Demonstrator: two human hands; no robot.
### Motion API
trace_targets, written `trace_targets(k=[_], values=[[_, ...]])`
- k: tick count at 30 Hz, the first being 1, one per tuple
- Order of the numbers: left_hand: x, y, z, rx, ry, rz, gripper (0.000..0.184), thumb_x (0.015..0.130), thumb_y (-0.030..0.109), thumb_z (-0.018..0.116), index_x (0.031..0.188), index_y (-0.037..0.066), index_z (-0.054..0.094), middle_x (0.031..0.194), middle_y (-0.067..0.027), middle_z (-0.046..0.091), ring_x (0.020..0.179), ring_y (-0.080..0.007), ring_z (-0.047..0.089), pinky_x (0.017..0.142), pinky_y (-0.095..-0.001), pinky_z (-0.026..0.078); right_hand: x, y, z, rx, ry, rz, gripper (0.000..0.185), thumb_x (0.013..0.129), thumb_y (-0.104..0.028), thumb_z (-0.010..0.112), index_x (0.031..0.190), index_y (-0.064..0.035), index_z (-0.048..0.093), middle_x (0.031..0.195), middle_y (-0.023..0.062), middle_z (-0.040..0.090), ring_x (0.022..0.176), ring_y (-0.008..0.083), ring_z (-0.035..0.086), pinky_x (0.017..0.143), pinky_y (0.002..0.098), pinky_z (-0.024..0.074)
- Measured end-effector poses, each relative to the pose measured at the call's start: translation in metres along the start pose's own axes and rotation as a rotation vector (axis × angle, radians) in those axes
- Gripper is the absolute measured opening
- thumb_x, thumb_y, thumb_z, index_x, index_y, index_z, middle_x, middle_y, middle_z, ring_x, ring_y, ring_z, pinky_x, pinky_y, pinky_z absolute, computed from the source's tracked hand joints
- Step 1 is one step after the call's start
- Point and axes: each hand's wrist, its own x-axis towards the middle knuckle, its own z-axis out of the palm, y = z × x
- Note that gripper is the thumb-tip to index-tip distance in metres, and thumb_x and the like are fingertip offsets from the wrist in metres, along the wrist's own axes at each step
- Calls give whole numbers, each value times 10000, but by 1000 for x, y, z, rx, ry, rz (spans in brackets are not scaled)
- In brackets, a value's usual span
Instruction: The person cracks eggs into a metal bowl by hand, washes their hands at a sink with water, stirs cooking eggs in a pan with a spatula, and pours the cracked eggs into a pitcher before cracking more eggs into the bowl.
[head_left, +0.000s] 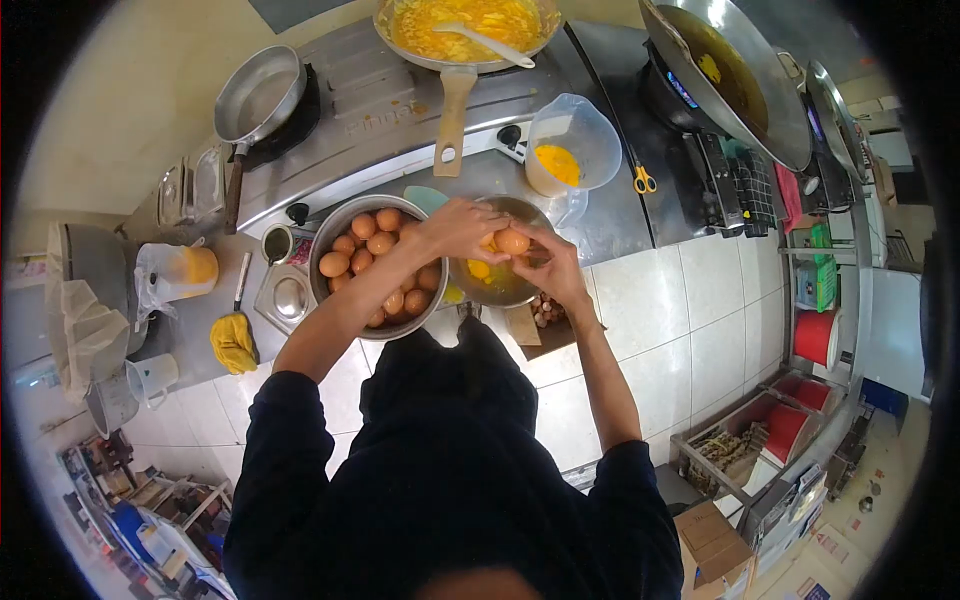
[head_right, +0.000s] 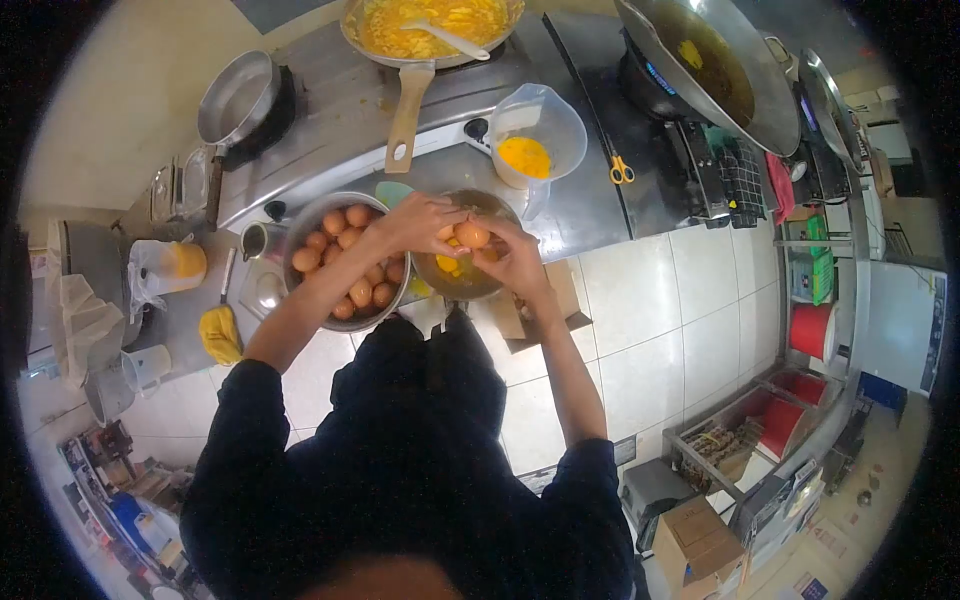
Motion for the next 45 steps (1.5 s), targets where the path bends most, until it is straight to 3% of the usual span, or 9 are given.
trace_targets(k=[10,15,19,22,27,33,40,43,45], values=[[-3,-16,-6,-13,2,7,495,720,453,721,1104,144,679,845,-89,676,812,-293,665,712,-399,532,5,10,-1,-307,3,-211,527,750,11,729,1249,-126,628,1227,115,629,1091,308,631,886,349,553],[10,13,-26,-317,-89,-393,559,729,563,738,1107,151,710,956,-123,716,909,-328,674,826,-386,537,3,-12,12,-387,137,-177,448,791,-11,704,1213,-135,619,1178,122,618,1044,360,617,862,383,547],[-12,46,-45,-448,-25,-464,558,759,592,718,1095,147,722,987,-132,720,934,-326,677,869,-378,526,-35,-24,7,-410,411,-194,446,780,-29,741,1198,-67,591,1154,163,610,1019,350,624,849,400,519],[-68,50,-63,-744,220,-531,354,817,393,748,1045,124,723,898,-91,716,905,-262,687,825,-341,527,-105,20,0,-431,573,-38,589,758,-74,783,1285,-32,524,1214,195,578,1132,357,564,931,428,480],[-134,39,-31,-66,-170,-582,255,768,219,719,1005,124,735,1078,-65,681,886,-273,675,766,-398,532,-199,83,-19,-678,168,509,836,779,-89,761,1481,-74,307,1347,231,455,1266,405,434,1032,476,415],[-110,55,-35,93,-597,-481,174,773,176,629,870,97,750,1038,-133,666,845,-298,677,704,-400,552,-163,44,-24,-469,255,464,782,819,-55,724,1485,-77,315,1332,239,469,1250,403,456,1039,459,416],[-142,37,5,223,-492,-209,155,736,125,653,876,92,711,983,-99,657,878,-286,672,685,-431,544,-96,-35,-2,-222,298,313,506,894,-37,650,1368,-40,473,1250,169,562,1200,290,535,979,403,459],[-128,49,-54,-104,-450,-406,274,784,200,693,1015,54,696,1018,-120,680,926,-301,666,748,-406,552,-86,-48,15,-176,277,259,411,883,1,651,1280,-26,547,1235,137,593,1125,246,588,919,354,482],[-136,49,-63,-329,-40,-591,410,841,259,721,1170,25,651,1102,-132,692,1006,-265,668,863,-351,537,-69,-57,34,-256,182,2,398,843,25,689,1224,-34,591,1231,121,606,1081,231,616,822,308,526]])
